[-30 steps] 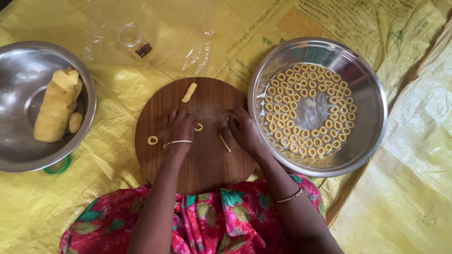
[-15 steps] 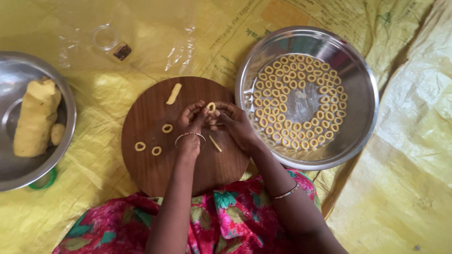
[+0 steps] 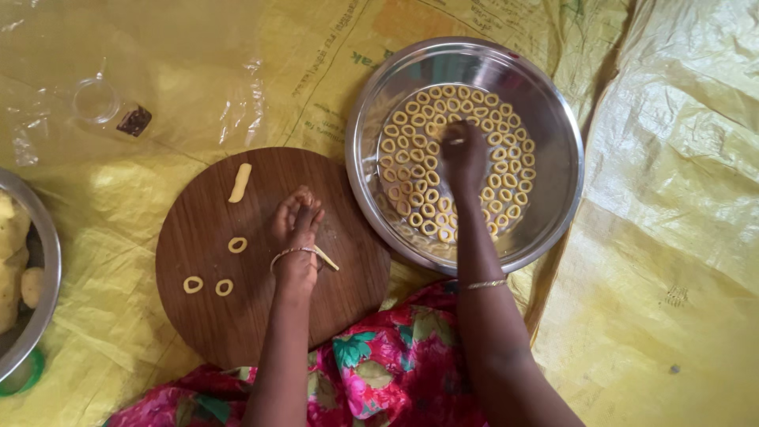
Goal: The person rolls small pieces of yellow dough into thin ropes on a wooden board, then joins the ends to form small rings. The finished rings are placed into a large metal tray. The process is repeated continuously.
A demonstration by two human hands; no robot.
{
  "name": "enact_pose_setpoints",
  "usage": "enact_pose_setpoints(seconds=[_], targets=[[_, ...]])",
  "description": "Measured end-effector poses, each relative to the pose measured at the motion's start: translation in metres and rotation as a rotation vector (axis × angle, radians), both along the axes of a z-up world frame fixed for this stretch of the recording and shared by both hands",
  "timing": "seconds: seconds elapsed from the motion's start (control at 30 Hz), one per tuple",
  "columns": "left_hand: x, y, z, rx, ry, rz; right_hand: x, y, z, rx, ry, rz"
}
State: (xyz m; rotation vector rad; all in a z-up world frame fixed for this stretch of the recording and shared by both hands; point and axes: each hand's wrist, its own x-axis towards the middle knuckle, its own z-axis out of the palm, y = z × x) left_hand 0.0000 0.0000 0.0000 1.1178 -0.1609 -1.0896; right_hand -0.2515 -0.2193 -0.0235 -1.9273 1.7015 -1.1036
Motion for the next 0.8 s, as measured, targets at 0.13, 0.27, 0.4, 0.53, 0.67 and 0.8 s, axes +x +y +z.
enact_pose_setpoints(seconds=[0.13,0.27,0.4,0.53,0.67,0.8], targets=[[0.006,0.005,-0.008,0.085,0.054,0.023,-0.046,-0.024,-0.012,0.121,0.195,-0.293],[0.004,0.006,-0.010,0.102,0.047,0.018,-0.056,-0.029,-0.019,0.202,0.196,-0.345],[-0.001,0.003,0.001,0.139,-0.007,-0.004,-0.050,-0.030,-0.019,0.306,0.178,-0.402],[-0.002,0.002,0.011,0.108,-0.015,-0.007,-0.043,-0.031,-0.018,0.305,0.191,-0.419],[-0.001,0.001,0.013,0.109,-0.007,0.002,-0.040,-0.029,-0.017,0.236,0.235,-0.419],[0.001,0.001,0.012,0.085,-0.033,-0.007,-0.037,-0.026,-0.016,0.184,0.266,-0.405]])
